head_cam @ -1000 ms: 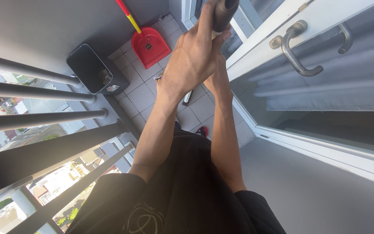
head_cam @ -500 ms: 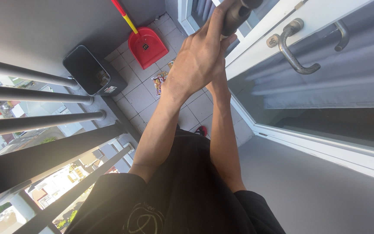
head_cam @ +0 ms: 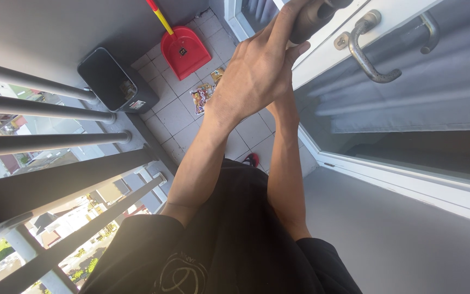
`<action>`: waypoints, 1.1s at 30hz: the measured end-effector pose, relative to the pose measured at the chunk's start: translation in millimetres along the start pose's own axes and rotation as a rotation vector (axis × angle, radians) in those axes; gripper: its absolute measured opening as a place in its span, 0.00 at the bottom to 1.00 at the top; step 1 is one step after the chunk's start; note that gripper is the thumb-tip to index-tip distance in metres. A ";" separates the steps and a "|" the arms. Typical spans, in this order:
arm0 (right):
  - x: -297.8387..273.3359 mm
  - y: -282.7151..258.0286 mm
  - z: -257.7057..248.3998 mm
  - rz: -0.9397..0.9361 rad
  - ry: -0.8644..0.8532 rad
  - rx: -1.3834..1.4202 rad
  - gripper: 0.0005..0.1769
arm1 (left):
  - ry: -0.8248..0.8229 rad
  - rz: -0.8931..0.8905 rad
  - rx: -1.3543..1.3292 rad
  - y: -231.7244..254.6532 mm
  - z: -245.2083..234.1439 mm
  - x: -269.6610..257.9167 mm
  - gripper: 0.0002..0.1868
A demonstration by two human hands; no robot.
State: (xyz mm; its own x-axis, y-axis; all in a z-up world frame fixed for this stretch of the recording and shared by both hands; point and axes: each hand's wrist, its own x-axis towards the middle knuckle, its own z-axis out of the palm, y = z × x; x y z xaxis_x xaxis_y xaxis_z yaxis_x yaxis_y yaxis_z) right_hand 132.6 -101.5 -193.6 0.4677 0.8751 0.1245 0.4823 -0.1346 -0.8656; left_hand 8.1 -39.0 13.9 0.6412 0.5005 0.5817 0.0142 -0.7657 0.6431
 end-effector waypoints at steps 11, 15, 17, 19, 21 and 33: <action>-13.7 -93.8 -60.7 0.193 -0.062 -0.089 0.27 | -0.007 -0.047 -0.056 22.3 9.8 -9.0 0.36; -25.0 -112.0 -75.1 0.158 -0.064 -0.056 0.26 | 0.033 0.010 -0.122 32.0 13.6 -10.7 0.33; -32.8 -114.4 -82.1 0.150 -0.056 -0.040 0.27 | 0.032 0.006 -0.123 34.9 18.7 -15.7 0.33; -39.4 -101.4 -84.0 -0.004 -0.028 -0.100 0.24 | -0.021 -0.054 -0.112 34.1 25.0 -22.8 0.34; -45.5 -108.5 -90.6 0.049 -0.040 -0.096 0.24 | 0.009 -0.030 -0.125 46.1 25.8 -21.0 0.34; -69.1 -89.1 -105.6 0.003 -0.073 -0.041 0.25 | 0.012 -0.083 -0.131 52.7 52.4 -41.4 0.33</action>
State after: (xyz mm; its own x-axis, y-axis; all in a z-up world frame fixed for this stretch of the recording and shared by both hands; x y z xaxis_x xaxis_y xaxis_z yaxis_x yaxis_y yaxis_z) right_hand 135.6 -199.1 -73.9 0.4144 0.9061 0.0848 0.5116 -0.1549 -0.8452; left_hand 22.5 -121.3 -2.5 0.6327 0.5654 0.5292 -0.0337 -0.6626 0.7482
